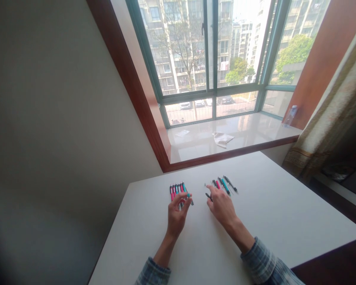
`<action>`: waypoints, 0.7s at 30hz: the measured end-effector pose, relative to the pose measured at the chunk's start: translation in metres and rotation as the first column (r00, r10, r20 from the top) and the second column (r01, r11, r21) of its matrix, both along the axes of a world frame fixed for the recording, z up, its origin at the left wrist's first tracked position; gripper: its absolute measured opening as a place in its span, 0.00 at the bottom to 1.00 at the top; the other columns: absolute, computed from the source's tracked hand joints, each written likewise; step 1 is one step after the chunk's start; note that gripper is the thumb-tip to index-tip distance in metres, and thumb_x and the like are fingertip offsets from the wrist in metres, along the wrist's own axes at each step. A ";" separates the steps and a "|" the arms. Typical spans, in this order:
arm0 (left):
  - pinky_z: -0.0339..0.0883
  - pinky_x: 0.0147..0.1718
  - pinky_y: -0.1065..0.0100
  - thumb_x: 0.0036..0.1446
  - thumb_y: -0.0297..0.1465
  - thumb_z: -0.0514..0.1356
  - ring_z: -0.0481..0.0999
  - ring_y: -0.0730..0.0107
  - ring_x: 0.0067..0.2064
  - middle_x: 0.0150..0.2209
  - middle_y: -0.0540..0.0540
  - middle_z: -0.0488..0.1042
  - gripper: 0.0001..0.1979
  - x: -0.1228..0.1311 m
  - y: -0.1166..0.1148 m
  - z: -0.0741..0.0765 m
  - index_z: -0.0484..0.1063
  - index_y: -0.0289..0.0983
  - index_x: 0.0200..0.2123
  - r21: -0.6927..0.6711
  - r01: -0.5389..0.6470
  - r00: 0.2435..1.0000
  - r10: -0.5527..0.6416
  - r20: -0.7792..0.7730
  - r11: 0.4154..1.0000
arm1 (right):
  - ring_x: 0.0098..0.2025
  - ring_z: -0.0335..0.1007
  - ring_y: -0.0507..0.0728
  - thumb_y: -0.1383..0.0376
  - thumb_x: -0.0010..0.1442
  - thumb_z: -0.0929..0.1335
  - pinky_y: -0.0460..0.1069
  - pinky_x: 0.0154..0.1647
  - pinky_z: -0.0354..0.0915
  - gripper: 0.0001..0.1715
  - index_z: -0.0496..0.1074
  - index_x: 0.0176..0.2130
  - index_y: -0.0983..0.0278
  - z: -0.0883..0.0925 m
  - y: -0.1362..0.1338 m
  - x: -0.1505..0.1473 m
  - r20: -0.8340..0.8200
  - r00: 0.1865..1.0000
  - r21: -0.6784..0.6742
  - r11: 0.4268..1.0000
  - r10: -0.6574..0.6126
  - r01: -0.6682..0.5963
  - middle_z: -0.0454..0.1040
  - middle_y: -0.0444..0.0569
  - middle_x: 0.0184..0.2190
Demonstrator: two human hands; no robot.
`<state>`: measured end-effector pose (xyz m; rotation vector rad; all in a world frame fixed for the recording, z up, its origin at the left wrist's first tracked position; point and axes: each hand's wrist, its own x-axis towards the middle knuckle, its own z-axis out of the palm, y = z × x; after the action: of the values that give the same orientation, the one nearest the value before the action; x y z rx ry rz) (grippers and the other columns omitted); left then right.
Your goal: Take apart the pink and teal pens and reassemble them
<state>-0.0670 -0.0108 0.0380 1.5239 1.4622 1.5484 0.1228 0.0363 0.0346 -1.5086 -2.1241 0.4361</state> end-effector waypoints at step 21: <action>0.72 0.38 0.62 0.61 0.42 0.65 0.80 0.60 0.41 0.39 0.42 0.82 0.13 0.001 -0.003 0.006 0.78 0.38 0.39 -0.011 0.011 1.000 -0.011 -0.002 1.000 | 0.50 0.71 0.65 0.67 0.64 0.68 0.54 0.51 0.57 0.26 0.67 0.61 0.64 -0.003 0.047 -0.021 0.265 0.954 0.086 0.988 -0.143 0.124 0.81 0.56 0.43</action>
<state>-0.0659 -0.0136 0.0443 1.5244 1.4592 1.5305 0.1020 0.0835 0.0316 -1.7428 -2.1940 0.1106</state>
